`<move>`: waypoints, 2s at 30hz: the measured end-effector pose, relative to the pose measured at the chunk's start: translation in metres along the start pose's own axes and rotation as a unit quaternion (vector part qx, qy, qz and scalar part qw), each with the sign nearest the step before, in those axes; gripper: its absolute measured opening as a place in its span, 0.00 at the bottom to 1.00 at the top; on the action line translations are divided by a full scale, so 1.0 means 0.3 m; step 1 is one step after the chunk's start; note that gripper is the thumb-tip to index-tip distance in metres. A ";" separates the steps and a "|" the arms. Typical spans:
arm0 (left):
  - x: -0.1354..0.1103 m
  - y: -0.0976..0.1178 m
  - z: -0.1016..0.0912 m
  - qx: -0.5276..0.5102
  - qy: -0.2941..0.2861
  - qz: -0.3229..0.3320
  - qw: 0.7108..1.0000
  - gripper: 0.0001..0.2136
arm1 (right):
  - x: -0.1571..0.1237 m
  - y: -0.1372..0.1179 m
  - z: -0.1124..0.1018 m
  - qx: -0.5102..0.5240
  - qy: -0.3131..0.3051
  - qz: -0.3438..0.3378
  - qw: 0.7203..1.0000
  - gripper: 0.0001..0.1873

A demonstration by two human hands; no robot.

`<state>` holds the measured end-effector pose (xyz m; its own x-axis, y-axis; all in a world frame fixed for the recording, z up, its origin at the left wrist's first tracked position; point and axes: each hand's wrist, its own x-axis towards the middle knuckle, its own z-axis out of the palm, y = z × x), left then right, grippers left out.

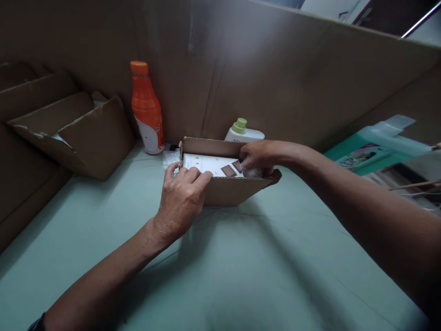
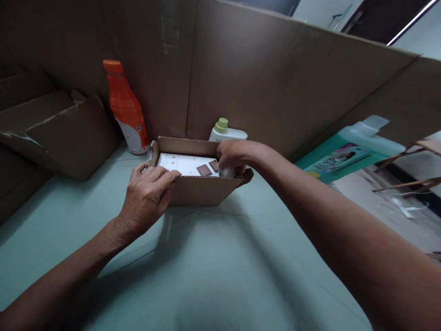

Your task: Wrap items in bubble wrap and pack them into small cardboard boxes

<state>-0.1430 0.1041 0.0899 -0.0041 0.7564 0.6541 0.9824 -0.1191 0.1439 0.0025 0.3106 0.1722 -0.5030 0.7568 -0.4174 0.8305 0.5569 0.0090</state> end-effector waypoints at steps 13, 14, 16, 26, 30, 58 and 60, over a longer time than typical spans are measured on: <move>0.010 -0.013 0.005 0.005 -0.001 -0.002 1.000 0.11 | -0.065 -0.008 0.049 0.006 0.112 -0.017 0.993 0.09; 0.009 -0.010 0.006 0.004 -0.001 -0.001 1.000 0.11 | -0.079 0.000 0.046 0.013 0.130 -0.026 0.991 0.08; -0.001 -0.003 0.005 -0.008 0.017 0.002 1.000 0.14 | -0.124 0.023 0.039 0.031 0.192 -0.040 0.980 0.06; -0.186 -0.128 0.056 -0.273 0.033 -0.253 0.928 0.36 | -0.358 0.205 0.349 0.342 0.396 -0.039 0.851 0.19; -0.179 -0.126 0.146 -0.419 -0.044 -0.332 0.844 0.36 | -0.212 0.156 0.488 0.437 0.277 -0.084 0.852 0.33; -0.494 0.046 -0.149 -0.394 -0.028 -0.384 0.835 0.17 | -0.594 -0.149 0.682 0.438 0.330 -0.029 0.835 0.17; -0.524 0.028 -0.161 -0.379 -0.010 -0.406 0.831 0.19 | -0.556 -0.189 0.667 0.452 0.311 -0.046 0.835 0.17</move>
<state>-0.1432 -0.0468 0.0242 -0.5980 0.7953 0.1000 0.2563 0.0715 0.9640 0.0873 0.0844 0.0595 -0.3683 0.9126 0.1774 0.4809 0.3503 -0.8038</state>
